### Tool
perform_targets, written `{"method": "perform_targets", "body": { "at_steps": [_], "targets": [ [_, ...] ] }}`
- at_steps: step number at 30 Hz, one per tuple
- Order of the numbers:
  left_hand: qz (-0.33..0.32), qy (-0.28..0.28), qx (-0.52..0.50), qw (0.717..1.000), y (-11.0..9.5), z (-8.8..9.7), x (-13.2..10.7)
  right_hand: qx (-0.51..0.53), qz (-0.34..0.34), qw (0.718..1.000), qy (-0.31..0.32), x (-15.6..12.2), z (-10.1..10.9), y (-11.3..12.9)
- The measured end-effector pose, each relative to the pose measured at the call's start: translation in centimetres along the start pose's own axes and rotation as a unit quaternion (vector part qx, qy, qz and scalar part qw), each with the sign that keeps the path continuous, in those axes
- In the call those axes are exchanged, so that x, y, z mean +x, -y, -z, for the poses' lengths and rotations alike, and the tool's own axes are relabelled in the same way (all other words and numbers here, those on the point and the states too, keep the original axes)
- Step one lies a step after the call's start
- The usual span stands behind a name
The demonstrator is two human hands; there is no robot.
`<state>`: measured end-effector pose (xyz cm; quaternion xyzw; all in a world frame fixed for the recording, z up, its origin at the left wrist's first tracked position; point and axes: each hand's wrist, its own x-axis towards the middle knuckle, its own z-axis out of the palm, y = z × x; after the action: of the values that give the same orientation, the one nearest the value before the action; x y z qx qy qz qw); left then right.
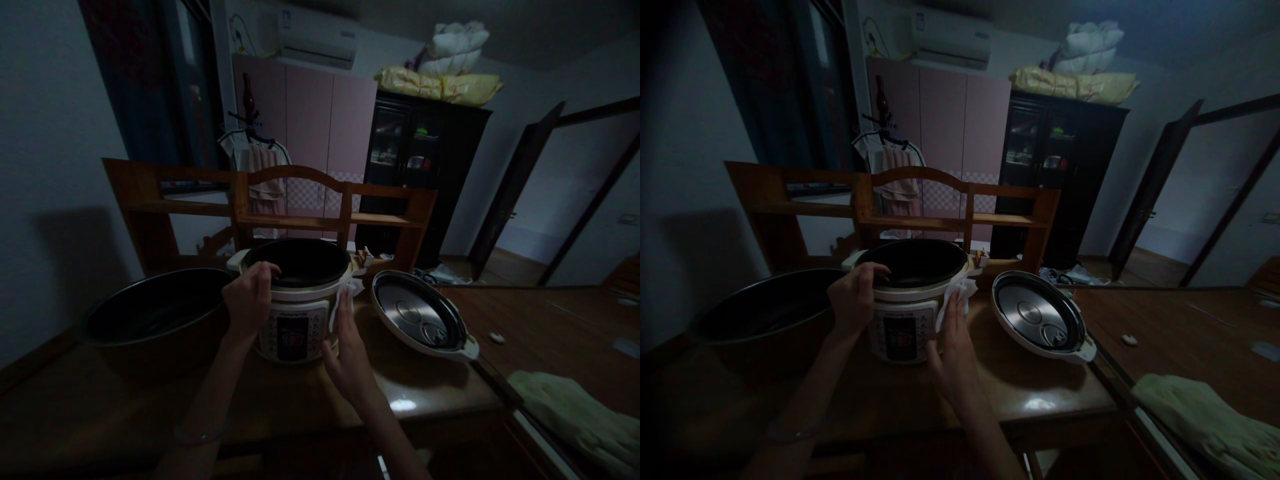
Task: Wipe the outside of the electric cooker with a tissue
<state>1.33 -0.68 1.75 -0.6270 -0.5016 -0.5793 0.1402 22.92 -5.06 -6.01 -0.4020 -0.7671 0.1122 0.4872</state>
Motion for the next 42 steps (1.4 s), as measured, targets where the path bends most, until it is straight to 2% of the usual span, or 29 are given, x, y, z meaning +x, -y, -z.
{"method": "perform_targets", "body": {
  "at_steps": [7,18,22,25,42],
  "targets": [
    [-0.012,0.023,0.006,1.0,0.0,0.3,0.1,-0.025,-0.003,1.0,0.008,-0.8,-0.2,0.2],
    [-0.019,-0.001,-0.022,1.0,-0.2,0.2,0.2,-0.106,0.013,0.993,0.046,-3.1,-1.3,-0.5],
    [-0.013,-0.033,-0.034,0.999,-0.2,0.0,0.2,-0.127,0.006,0.99,0.06,-3.9,-1.4,-0.9],
    [-0.01,-0.051,-0.055,0.997,-0.2,-0.3,0.2,-0.127,-0.003,0.99,0.06,-4.5,-1.5,-1.3],
    [0.004,-0.043,-0.048,0.998,-0.2,-0.2,0.2,-0.09,-0.06,0.991,0.072,-5.7,-1.8,-3.2]
  ]
}}
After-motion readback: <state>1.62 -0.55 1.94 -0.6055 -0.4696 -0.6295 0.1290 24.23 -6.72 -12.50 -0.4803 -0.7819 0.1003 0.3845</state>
